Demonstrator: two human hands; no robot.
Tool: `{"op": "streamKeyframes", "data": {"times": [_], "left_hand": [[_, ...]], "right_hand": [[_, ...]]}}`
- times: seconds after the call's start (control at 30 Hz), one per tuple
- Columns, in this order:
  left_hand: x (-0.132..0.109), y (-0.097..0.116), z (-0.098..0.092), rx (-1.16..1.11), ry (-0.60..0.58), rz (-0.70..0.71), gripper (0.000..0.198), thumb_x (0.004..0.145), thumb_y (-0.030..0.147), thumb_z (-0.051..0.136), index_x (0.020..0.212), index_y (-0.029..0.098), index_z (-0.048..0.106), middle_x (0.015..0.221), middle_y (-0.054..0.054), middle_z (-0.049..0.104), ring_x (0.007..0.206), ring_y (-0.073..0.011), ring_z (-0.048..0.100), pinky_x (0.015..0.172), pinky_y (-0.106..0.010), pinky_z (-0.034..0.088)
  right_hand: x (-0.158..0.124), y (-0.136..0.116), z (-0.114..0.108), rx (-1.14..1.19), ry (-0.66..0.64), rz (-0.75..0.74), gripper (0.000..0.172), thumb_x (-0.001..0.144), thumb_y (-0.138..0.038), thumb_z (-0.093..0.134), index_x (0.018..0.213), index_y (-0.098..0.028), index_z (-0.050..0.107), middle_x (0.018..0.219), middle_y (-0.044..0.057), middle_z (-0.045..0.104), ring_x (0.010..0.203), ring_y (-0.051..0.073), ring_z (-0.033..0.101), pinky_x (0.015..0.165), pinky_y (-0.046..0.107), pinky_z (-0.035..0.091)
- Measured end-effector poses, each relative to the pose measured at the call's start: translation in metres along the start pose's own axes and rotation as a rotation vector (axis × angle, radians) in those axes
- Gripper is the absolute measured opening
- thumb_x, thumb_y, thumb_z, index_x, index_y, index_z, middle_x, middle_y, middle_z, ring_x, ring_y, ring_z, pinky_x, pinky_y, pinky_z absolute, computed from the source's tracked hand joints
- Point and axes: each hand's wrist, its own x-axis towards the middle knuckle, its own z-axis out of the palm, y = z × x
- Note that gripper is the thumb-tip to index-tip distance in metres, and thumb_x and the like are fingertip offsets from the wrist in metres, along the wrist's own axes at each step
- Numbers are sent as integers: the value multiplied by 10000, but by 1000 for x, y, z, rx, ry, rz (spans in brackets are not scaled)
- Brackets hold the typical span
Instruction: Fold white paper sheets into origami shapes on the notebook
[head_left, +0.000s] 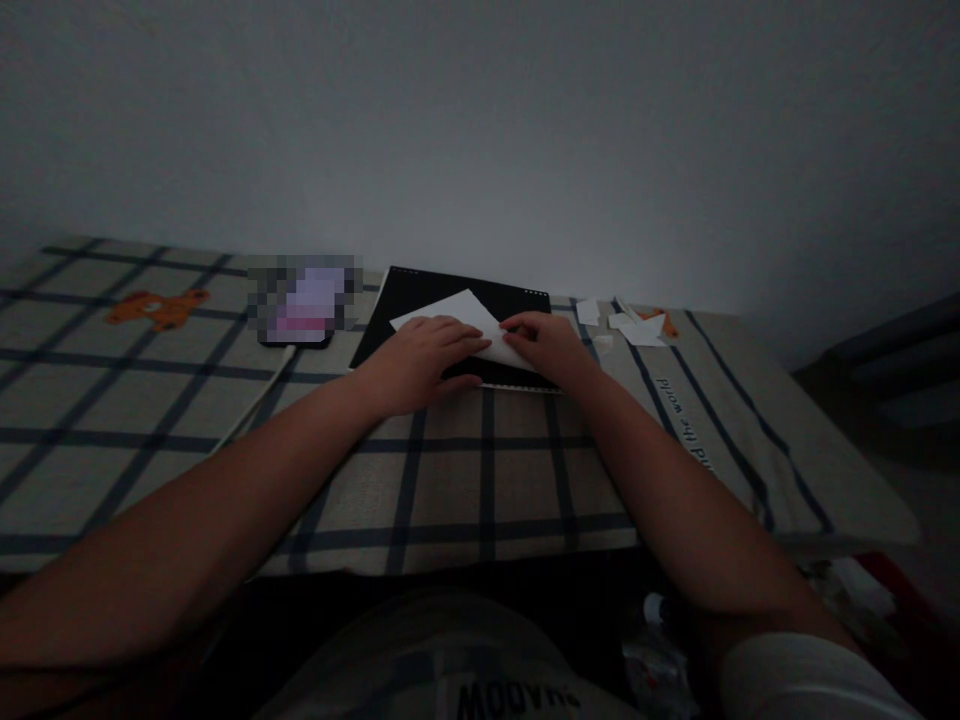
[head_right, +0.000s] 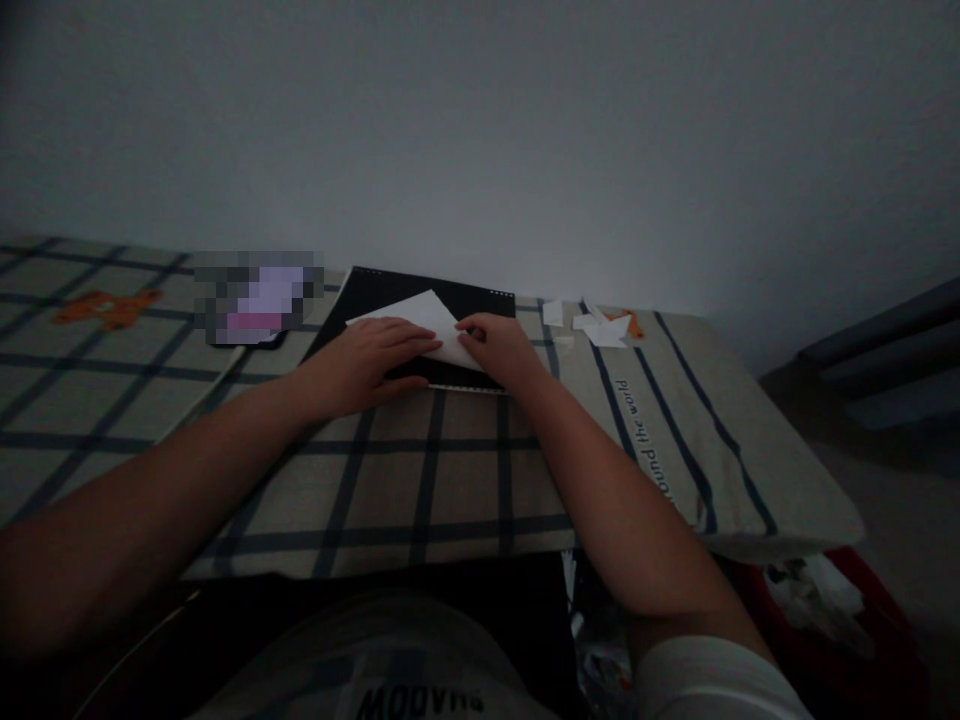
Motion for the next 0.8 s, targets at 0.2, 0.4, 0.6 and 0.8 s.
{"op": "streamKeyframes", "data": {"times": [0.2,0.4,0.6,0.8], "left_hand": [[0,1,-2,33,-26,-60,526,1118,467,515,1565,225,648,1591,-135,675,1516,-307,578,1303,-515,311],[4,2,-6,9,-94,-39,537,1126,466,463,1565,216,643,1581,-123,686,1492,-290,606,1233,-449,416],[2,1,-2,28,-87,-54,514,1133,429,454,1567,222,637,1598,-114,675,1523,-278,582,1272,-469,373],[0,0,1,97,-34,-117,497,1137,418,438,1513,224,698,1630,-140,640,1527,-338,549,1292,-586,309]], "right_hand": [[-2,-2,-7,13,62,5,257,954,-204,699,1156,-202,857,950,69,844,829,227,718,843,390,572],[0,1,-9,-2,88,53,284,928,-184,691,1157,-191,859,953,82,847,852,242,746,863,410,597],[0,-3,-11,64,15,138,315,928,-150,674,1189,-165,851,961,92,843,882,244,759,892,430,617],[-1,-7,-13,151,-41,168,299,930,-159,699,1186,-188,851,985,93,851,904,252,770,901,457,632]]}}
